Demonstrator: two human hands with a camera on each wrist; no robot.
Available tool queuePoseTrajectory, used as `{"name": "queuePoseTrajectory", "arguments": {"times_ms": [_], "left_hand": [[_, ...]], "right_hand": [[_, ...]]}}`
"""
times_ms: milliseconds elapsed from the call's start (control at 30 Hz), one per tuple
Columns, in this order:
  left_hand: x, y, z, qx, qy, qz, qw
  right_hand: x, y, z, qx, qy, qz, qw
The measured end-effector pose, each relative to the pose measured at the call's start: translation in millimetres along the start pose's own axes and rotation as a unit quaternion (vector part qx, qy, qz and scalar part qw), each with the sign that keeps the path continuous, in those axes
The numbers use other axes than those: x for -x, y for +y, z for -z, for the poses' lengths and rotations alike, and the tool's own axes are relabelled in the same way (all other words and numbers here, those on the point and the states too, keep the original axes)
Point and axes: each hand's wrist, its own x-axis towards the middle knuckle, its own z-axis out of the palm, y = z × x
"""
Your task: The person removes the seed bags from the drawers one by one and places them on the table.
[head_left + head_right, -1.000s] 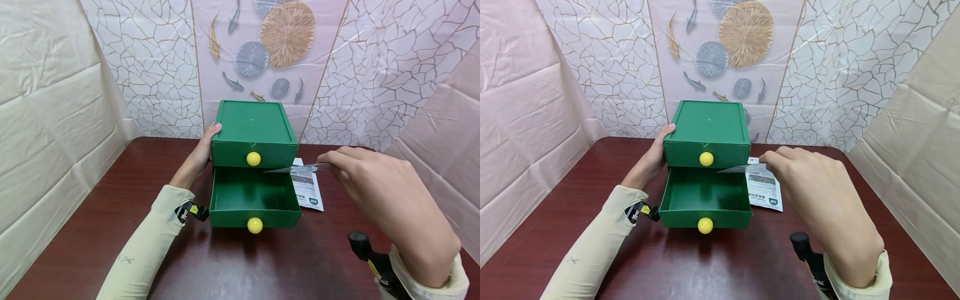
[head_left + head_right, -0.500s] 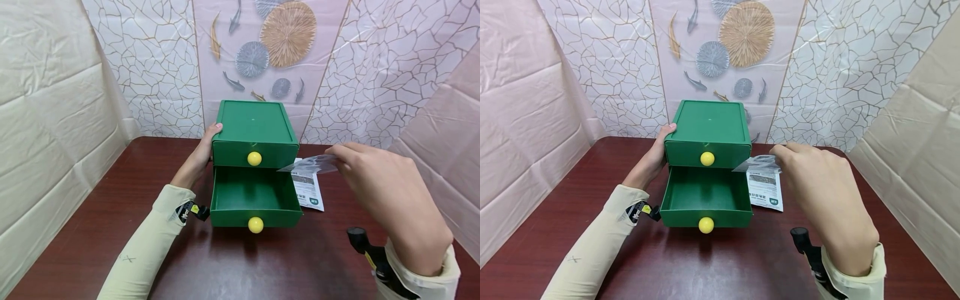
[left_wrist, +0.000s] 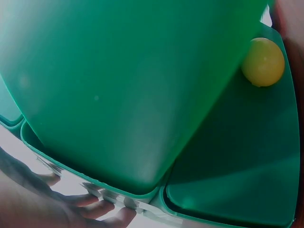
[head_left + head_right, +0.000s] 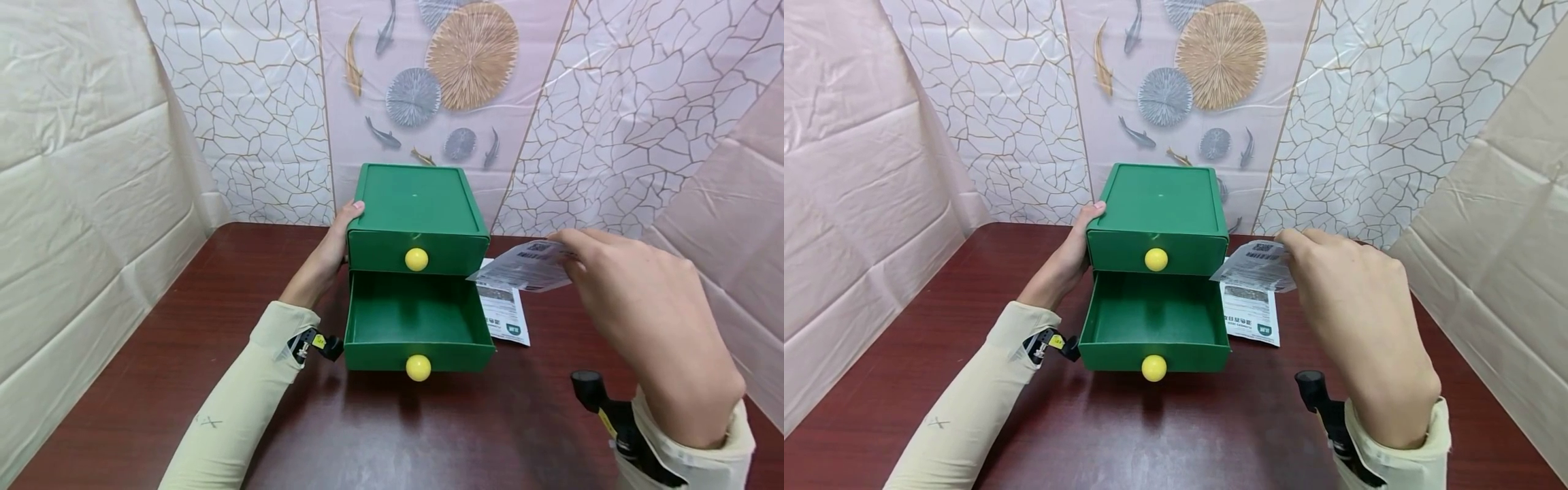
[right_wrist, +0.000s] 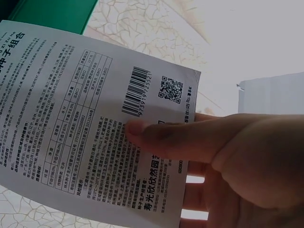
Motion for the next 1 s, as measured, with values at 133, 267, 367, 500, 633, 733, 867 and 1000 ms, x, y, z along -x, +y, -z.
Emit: {"name": "queuePoseTrajectory", "arguments": {"times_ms": [133, 267, 367, 500, 633, 733, 867, 1000], "left_hand": [[0.5, -0.2, 1.0, -0.001, 0.0, -0.004, 1.0], [1.1, 0.3, 1.4, -0.003, -0.001, -0.006, 1.0], [1.2, 0.6, 1.4, -0.001, 0.001, -0.005, 1.0], [0.9, 0.1, 1.8, -0.001, 0.003, -0.006, 1.0], [0.1, -0.5, 1.6, -0.001, 0.003, -0.006, 1.0], [0.0, -0.7, 1.2, 0.001, 0.003, -0.004, 1.0], [0.0, -0.7, 0.5, 0.004, 0.004, -0.003, 1.0], [-0.6, -0.5, 0.0, 0.004, 0.003, -0.001, 1.0]], "right_hand": [[-0.1, 1.1, 2.4, -0.002, -0.02, -0.023, 1.0], [1.1, 3.2, 5.2, -0.002, -0.049, -0.059, 0.997], [1.0, 4.3, 4.5, 0.0, -0.056, -0.065, 0.996], [-0.5, 4.9, 0.9, 0.002, -0.058, -0.05, 0.997], [-2.6, 3.4, -3.6, 0.004, -0.085, -0.041, 0.996], [-4.9, 2.4, -9.1, 0.005, -0.123, -0.039, 0.992], [-8.3, 4.7, -18.6, 0.003, -0.179, -0.037, 0.983], [-13.7, 9.2, -30.3, 0.0, -0.196, -0.035, 0.98]]}}
